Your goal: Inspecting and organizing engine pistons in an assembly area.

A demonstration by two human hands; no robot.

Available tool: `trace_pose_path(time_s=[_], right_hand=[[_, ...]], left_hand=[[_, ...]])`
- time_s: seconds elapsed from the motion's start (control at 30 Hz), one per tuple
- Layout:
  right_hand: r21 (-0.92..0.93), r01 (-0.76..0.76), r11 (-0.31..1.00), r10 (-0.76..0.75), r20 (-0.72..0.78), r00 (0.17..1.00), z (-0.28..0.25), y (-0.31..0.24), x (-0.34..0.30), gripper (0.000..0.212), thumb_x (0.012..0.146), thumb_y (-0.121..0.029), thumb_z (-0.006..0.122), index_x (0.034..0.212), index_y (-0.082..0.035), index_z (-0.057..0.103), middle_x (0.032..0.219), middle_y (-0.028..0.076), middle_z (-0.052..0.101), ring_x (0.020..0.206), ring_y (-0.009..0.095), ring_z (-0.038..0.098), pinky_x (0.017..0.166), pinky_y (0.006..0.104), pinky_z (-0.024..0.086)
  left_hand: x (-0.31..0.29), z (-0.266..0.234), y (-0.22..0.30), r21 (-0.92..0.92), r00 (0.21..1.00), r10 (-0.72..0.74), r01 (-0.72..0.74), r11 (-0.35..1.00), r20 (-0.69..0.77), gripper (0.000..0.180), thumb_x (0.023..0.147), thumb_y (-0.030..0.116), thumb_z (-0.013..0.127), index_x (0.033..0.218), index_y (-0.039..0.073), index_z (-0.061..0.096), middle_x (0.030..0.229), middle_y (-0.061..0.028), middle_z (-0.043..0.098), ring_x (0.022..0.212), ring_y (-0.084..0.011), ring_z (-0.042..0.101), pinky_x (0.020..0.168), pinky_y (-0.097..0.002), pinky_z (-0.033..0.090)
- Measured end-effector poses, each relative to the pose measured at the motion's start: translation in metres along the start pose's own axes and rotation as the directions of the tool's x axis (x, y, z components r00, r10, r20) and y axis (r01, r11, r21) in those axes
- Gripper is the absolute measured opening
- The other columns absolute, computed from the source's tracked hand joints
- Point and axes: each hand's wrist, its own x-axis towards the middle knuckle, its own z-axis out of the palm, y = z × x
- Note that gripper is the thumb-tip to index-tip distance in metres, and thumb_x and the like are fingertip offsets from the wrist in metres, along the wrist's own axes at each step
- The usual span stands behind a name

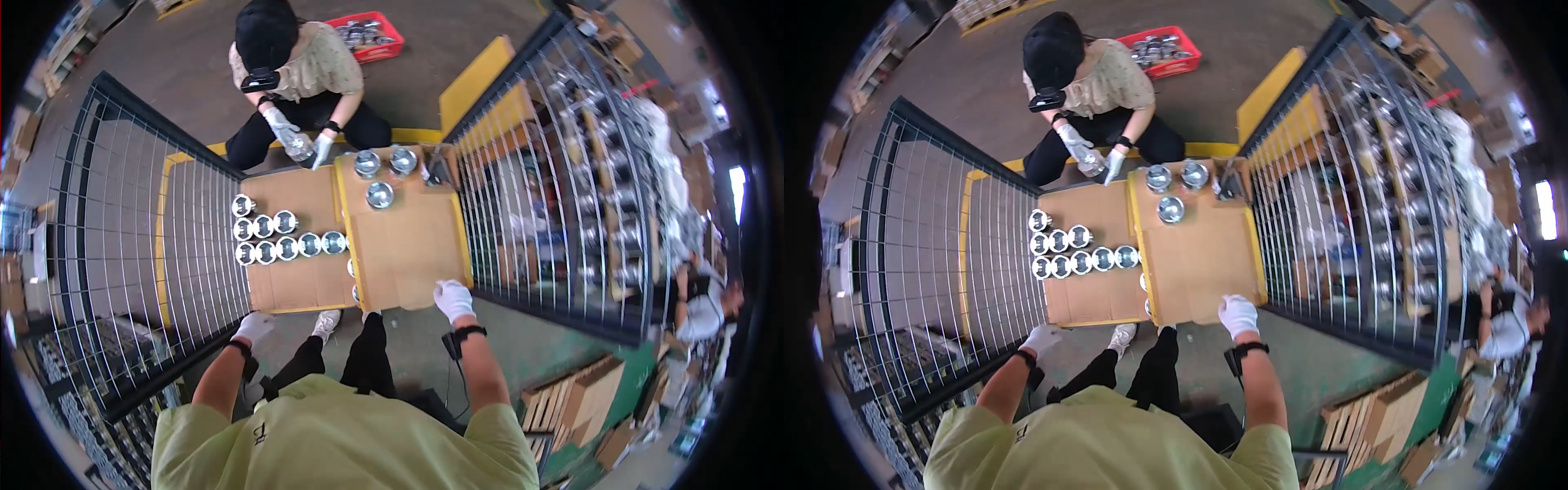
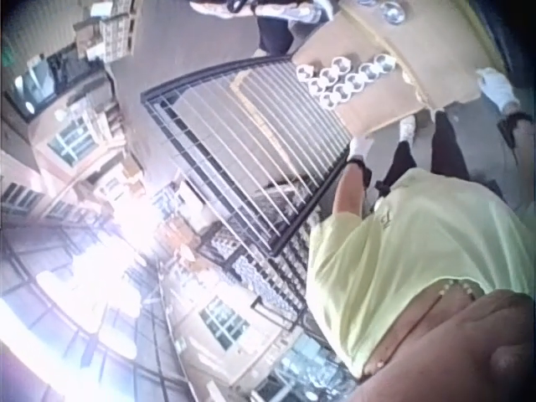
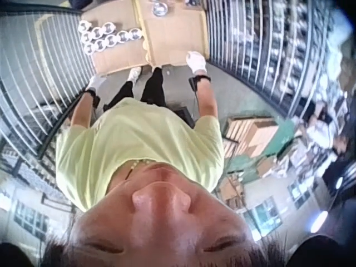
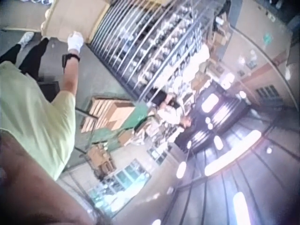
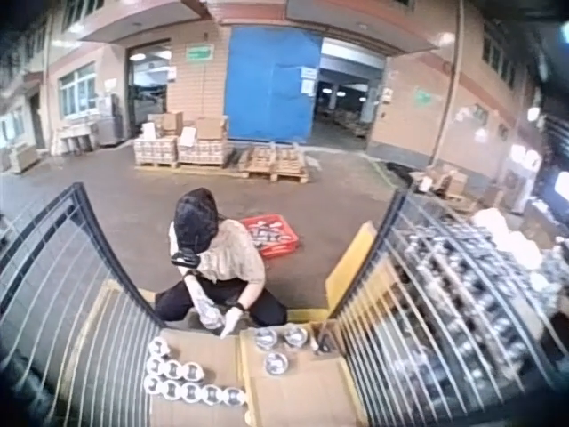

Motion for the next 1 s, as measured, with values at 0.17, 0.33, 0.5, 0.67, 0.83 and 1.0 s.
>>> trace_pose_path(time_s=[0.17,0.33,0.5,0.67,0.83,1.0], right_hand=[[-0.154,0.188,0.970,-0.146,0.252,0.957,0.024,-0.037,0.205,0.024,0.086,-0.024,0.060,0.101,-0.012,0.074,0.105,0.015,0.072,0.097,0.035,0.069,0.087,0.0453,0.056],[0.095,0.376,0.922,-0.387,0.156,0.909,0.080,-0.098,0.278,0.026,0.086,-0.026,0.060,0.101,-0.011,0.074,0.108,0.014,0.072,0.101,0.035,0.068,0.091,0.0422,0.054],[0.555,-0.094,0.827,-0.280,0.550,0.787,0.202,-0.161,0.268,0.033,0.084,-0.030,0.065,0.109,-0.011,0.074,0.106,0.012,0.073,0.100,0.032,0.069,0.092,0.0386,0.053],[0.669,-0.479,0.568,-0.146,0.655,0.742,0.308,-0.205,0.262,0.040,0.087,-0.031,0.062,0.116,-0.005,0.069,0.108,0.020,0.072,0.105,0.036,0.067,0.093,0.0407,0.051],[0.651,-0.262,0.712,0.008,0.366,0.931,0.400,-0.240,0.309,0.044,0.093,-0.037,0.053,0.118,-0.003,0.066,0.122,0.024,0.065,0.114,0.040,0.061,0.098,0.0437,0.048],[0.654,-0.292,0.698,0.102,0.314,0.944,0.443,-0.246,0.315,0.051,0.095,-0.046,0.048,0.109,-0.001,0.066,0.114,0.027,0.065,0.106,0.044,0.061,0.092,0.0472,0.047]], left_hand=[[-0.082,0.033,0.000,-0.395,0.887,-0.459,0.438,0.807,0.047,0.032,0.083,0.033,0.064,0.107,0.015,0.076,0.103,-0.0136,0.073,0.099,-0.0337,0.069,0.090,-0.0399,0.053],[-0.116,0.057,0.046,-0.770,0.742,-0.612,0.551,0.322,0.274,0.032,0.086,0.020,0.070,0.112,0.001,0.072,0.100,-0.0121,0.075,0.089,-0.0220,0.071,0.081,-0.0312,0.054],[-0.144,0.082,0.073,-0.877,0.666,-0.591,0.451,-0.166,0.455,0.024,0.094,0.011,0.066,0.116,0.003,0.071,0.089,-0.0016,0.071,0.076,-0.0098,0.063,0.065,-0.0241,0.047],[-0.142,0.100,0.065,-0.844,0.644,-0.567,0.499,-0.197,0.513,0.026,0.092,0.009,0.068,0.117,0.002,0.069,0.095,-0.0034,0.071,0.085,-0.0130,0.066,0.075,-0.0262,0.052],[-0.116,0.091,0.061,-0.887,0.657,-0.597,0.355,-0.295,0.461,0.027,0.092,0.011,0.070,0.119,0.003,0.070,0.098,0.0005,0.070,0.086,-0.0068,0.062,0.077,-0.0219,0.049],[-0.124,0.095,0.062,-0.897,0.642,-0.632,0.373,-0.236,0.434,0.032,0.094,0.012,0.068,0.124,-0.001,0.065,0.104,-0.0030,0.071,0.094,-0.0091,0.065,0.087,-0.0231,0.051]])
